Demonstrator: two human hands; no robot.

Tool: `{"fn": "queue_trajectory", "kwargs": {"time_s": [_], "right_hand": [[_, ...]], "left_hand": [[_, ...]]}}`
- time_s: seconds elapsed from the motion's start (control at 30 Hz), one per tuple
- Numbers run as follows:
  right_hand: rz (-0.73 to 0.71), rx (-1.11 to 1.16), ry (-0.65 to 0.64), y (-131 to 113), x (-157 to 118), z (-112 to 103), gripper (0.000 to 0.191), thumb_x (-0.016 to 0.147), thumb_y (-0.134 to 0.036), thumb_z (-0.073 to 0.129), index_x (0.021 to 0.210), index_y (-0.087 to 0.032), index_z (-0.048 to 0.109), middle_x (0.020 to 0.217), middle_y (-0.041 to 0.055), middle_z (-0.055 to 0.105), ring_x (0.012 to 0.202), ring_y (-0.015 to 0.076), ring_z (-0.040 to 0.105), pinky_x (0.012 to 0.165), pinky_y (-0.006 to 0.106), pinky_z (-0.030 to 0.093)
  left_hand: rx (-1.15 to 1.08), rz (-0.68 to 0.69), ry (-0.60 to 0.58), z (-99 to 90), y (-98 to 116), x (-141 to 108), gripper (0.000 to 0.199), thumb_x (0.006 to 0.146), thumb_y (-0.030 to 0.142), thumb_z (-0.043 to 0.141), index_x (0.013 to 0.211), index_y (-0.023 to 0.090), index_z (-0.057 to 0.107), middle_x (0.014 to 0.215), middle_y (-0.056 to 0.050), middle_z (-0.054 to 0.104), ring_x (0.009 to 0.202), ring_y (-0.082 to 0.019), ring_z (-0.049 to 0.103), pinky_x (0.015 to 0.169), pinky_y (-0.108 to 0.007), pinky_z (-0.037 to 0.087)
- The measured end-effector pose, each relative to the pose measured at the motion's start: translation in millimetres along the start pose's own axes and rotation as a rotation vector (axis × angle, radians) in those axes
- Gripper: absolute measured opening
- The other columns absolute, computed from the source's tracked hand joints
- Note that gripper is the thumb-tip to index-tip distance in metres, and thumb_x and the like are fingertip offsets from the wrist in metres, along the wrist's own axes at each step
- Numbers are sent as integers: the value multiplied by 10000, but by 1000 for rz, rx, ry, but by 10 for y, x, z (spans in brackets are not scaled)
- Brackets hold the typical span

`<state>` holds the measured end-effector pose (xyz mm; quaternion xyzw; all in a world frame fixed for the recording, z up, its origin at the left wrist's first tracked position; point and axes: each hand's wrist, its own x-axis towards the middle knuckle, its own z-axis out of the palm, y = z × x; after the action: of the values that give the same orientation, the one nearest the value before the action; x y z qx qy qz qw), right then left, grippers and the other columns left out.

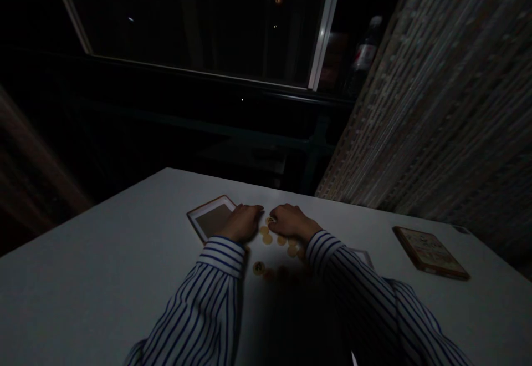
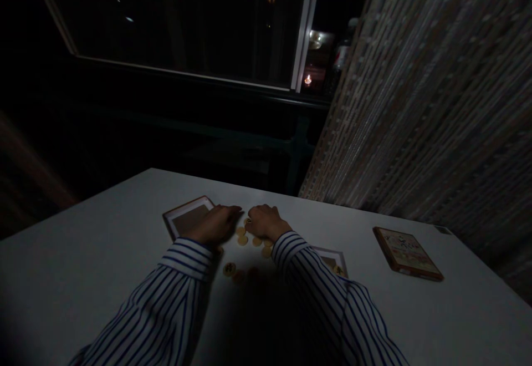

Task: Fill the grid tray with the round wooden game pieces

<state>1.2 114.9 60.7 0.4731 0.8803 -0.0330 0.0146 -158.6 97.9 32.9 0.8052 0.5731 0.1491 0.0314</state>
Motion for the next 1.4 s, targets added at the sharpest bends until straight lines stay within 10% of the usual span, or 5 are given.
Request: {"fn": "queue_trajectory", "kwargs": {"time_s": [0.73, 1.4], "right_hand": [[-44, -44, 170, 10, -148, -158, 301, 815, -328, 408, 971, -158, 602, 977, 117, 642, 932, 227, 561, 775, 317, 340], [-168, 22, 381, 165, -590, -357, 322, 828, -347, 482, 1078, -161, 563, 993, 87, 626, 939, 196, 516, 797, 323, 303]], "left_hand": [[-258, -102, 82, -130, 131, 15, 387, 827, 210, 332, 1112, 109, 573, 1122, -129, 610, 1044, -209, 554, 893, -287, 392], [-967, -53, -19, -302, 449, 55, 294, 745, 368, 481, 731, 130, 653, 737, -26, 661, 738, -160, 582, 735, -268, 431]]}}
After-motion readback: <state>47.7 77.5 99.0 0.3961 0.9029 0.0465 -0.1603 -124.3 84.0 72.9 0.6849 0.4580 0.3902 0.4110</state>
